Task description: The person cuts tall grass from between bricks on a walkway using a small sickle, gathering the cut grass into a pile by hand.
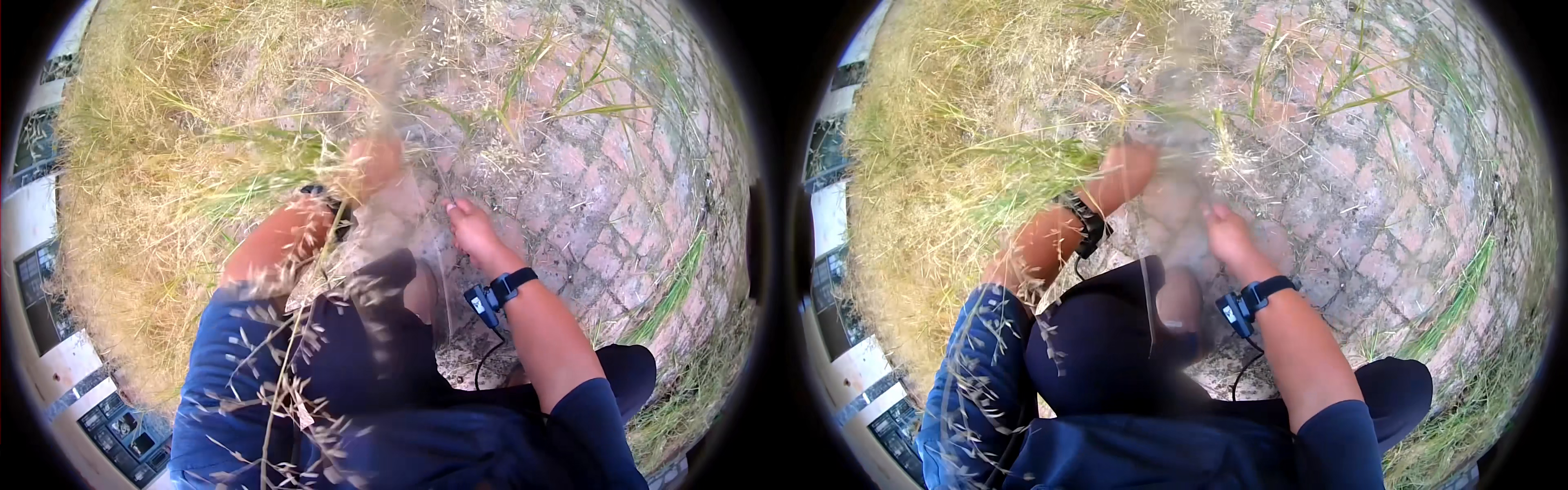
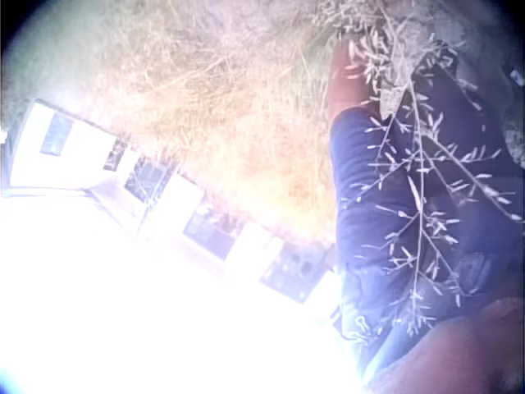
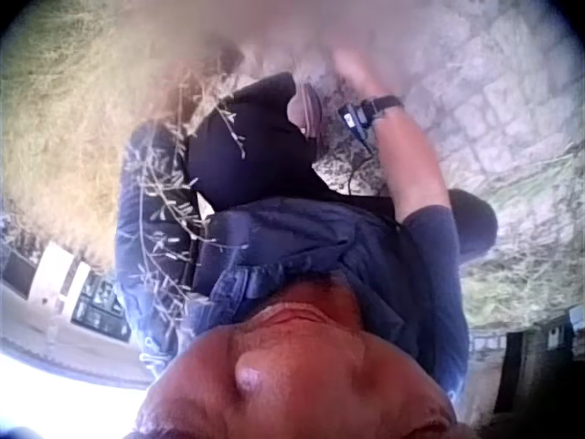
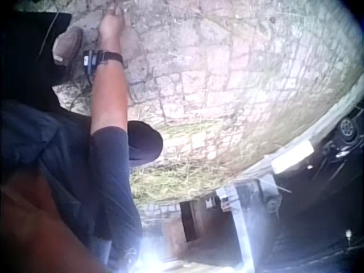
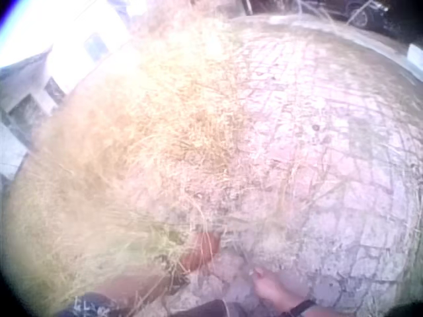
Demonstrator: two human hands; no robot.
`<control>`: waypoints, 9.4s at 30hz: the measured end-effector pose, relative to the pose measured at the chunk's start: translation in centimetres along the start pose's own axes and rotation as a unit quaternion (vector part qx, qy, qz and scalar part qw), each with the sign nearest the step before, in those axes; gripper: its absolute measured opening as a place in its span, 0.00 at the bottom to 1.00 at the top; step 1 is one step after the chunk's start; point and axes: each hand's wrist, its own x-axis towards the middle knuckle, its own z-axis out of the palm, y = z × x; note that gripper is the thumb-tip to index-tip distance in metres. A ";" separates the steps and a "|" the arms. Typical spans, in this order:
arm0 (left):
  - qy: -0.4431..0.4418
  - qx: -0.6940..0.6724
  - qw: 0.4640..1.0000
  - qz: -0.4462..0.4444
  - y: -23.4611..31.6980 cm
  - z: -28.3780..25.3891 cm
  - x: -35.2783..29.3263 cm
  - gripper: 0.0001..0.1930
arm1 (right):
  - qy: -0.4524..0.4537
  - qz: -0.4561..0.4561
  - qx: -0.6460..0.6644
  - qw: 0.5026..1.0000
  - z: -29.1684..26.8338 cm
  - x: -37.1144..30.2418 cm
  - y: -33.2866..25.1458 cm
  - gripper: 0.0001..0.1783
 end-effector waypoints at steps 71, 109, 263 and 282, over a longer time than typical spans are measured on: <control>-0.106 -0.394 0.910 0.068 6.2 -4.1 9.9 0.08 | 0.108 -0.101 -0.124 0.981 -11.9 -7.8 8.1 0.17; -0.016 -0.384 0.906 0.178 7.0 -8.8 19.5 0.22 | 0.189 -0.063 0.297 0.934 -15.2 -7.5 2.5 0.15; -0.347 -0.204 0.908 -0.116 -17.4 -26.9 4.7 0.11 | 0.047 -0.184 0.181 0.965 -25.0 -19.7 -5.2 0.19; -0.300 -0.266 0.914 -0.058 -23.3 -9.9 5.0 0.09 | 0.202 -0.159 0.056 0.965 -19.2 -20.5 -17.6 0.20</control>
